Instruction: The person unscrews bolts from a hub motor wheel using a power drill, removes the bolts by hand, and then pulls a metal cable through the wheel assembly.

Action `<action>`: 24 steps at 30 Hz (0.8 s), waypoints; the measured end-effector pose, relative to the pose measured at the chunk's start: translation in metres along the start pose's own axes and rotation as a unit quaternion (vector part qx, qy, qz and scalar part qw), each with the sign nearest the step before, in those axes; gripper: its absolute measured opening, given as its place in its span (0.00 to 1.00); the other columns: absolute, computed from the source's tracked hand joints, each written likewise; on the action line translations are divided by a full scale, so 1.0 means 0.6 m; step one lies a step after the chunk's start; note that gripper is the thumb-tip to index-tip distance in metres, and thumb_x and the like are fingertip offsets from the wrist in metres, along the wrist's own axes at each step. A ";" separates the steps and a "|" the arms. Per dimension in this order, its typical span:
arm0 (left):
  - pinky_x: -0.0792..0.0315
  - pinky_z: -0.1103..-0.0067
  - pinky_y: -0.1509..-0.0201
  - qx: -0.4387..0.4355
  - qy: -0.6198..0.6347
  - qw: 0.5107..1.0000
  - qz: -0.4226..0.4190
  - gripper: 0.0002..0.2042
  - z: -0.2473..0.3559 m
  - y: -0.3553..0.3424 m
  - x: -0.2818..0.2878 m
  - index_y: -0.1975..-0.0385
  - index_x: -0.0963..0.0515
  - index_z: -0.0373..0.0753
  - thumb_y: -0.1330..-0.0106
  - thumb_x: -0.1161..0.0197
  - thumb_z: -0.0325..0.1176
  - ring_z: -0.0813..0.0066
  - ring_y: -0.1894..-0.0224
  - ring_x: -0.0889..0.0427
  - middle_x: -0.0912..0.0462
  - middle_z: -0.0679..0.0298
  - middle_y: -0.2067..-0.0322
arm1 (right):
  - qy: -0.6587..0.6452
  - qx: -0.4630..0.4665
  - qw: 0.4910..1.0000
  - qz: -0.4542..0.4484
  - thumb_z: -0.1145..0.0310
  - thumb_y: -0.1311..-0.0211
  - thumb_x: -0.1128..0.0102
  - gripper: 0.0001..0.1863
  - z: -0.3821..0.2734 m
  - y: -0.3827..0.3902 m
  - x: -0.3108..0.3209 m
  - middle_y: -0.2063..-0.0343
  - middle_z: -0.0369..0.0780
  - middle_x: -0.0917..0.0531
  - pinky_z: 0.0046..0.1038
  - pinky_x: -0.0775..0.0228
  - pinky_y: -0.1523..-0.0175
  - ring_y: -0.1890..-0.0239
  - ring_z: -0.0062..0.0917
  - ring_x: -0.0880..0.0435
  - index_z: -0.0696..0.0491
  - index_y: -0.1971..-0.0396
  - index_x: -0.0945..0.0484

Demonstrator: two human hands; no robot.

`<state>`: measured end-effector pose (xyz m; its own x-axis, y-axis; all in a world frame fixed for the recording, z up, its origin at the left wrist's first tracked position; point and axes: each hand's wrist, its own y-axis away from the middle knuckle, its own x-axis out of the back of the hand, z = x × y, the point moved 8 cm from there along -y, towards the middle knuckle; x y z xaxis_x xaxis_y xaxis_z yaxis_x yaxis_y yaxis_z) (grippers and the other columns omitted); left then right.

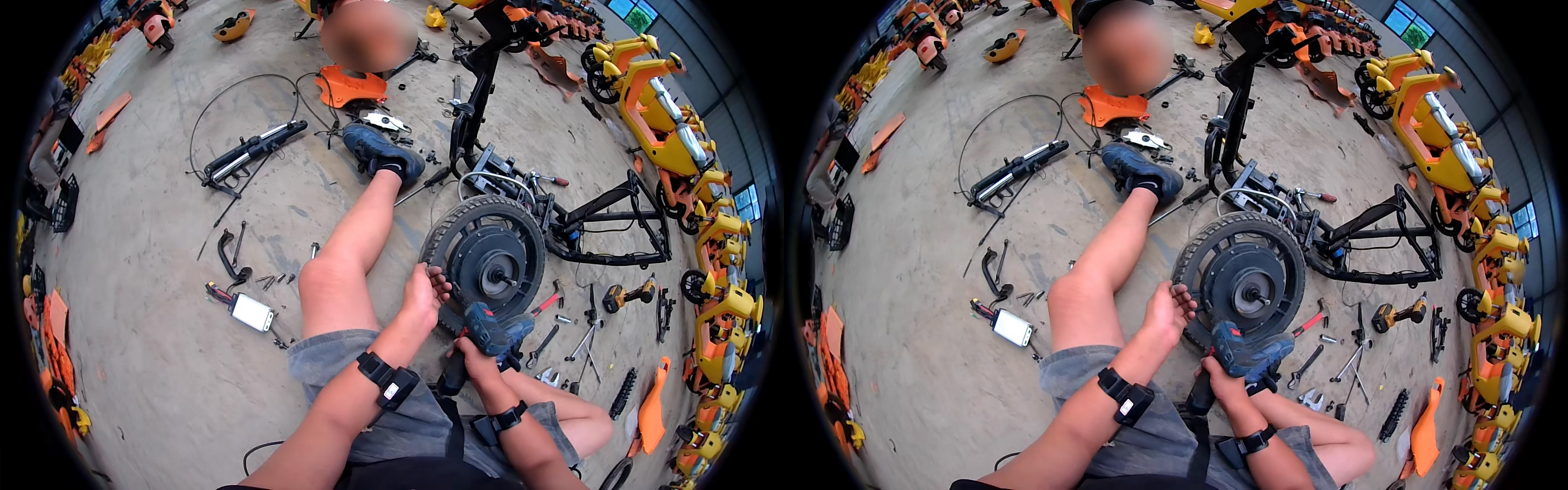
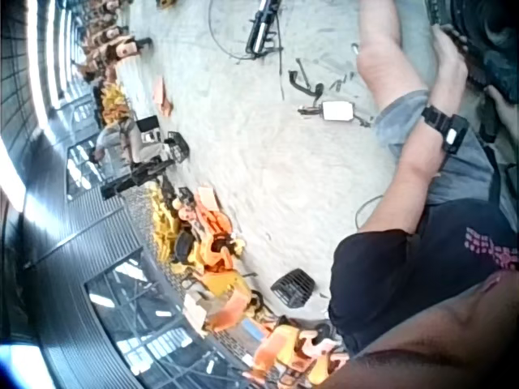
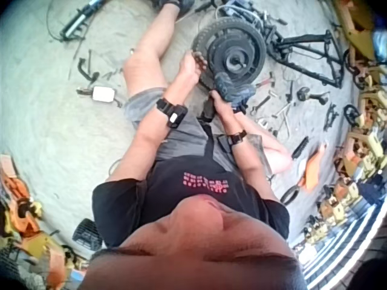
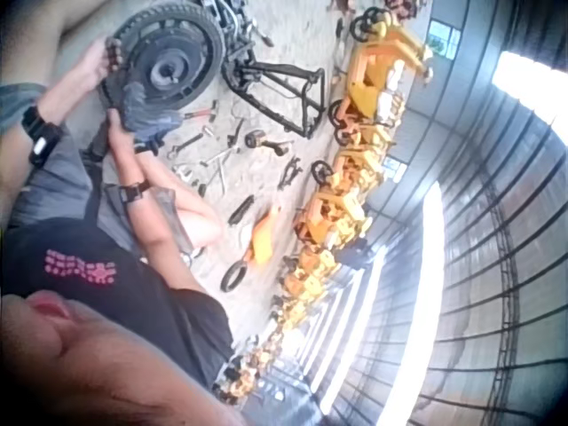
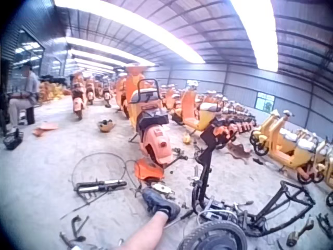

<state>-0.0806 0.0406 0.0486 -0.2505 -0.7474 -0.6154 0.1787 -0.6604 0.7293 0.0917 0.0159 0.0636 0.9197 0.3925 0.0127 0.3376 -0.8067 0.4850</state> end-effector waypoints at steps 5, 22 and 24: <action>0.32 0.73 0.66 0.002 -0.005 1.000 0.006 0.15 0.001 0.003 -0.001 0.69 0.26 0.42 0.30 0.54 0.44 0.69 0.71 0.24 0.26 0.66 0.74 | 0.108 0.046 0.993 0.000 0.75 0.45 0.40 0.11 -0.009 0.004 -0.007 0.75 0.38 0.21 0.29 0.25 0.70 0.76 0.25 0.18 0.59 0.61 0.26; 0.32 0.72 0.67 -0.006 -0.011 1.000 -0.001 0.13 0.001 -0.006 -0.002 0.69 0.26 0.41 0.30 0.53 0.43 0.69 0.71 0.24 0.26 0.66 0.74 | 0.719 0.178 0.666 -0.091 0.62 0.52 0.37 0.17 -0.109 -0.003 -0.001 0.70 0.53 0.17 0.43 0.27 0.59 0.64 0.50 0.18 0.57 0.65 0.22; 0.32 0.72 0.67 0.003 -0.013 1.000 -0.004 0.14 -0.018 0.000 0.004 0.69 0.26 0.41 0.30 0.53 0.44 0.69 0.72 0.24 0.26 0.66 0.74 | 0.522 0.047 0.844 -0.114 0.57 0.53 0.36 0.20 -0.037 -0.013 0.037 0.69 0.55 0.17 0.43 0.28 0.55 0.62 0.51 0.18 0.58 0.65 0.22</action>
<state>-0.0712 0.0379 0.0439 -0.2775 -0.7394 -0.6133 0.1706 -0.6662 0.7260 0.1052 0.0410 0.0796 0.1675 0.6781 0.7157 0.5420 -0.6697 0.5077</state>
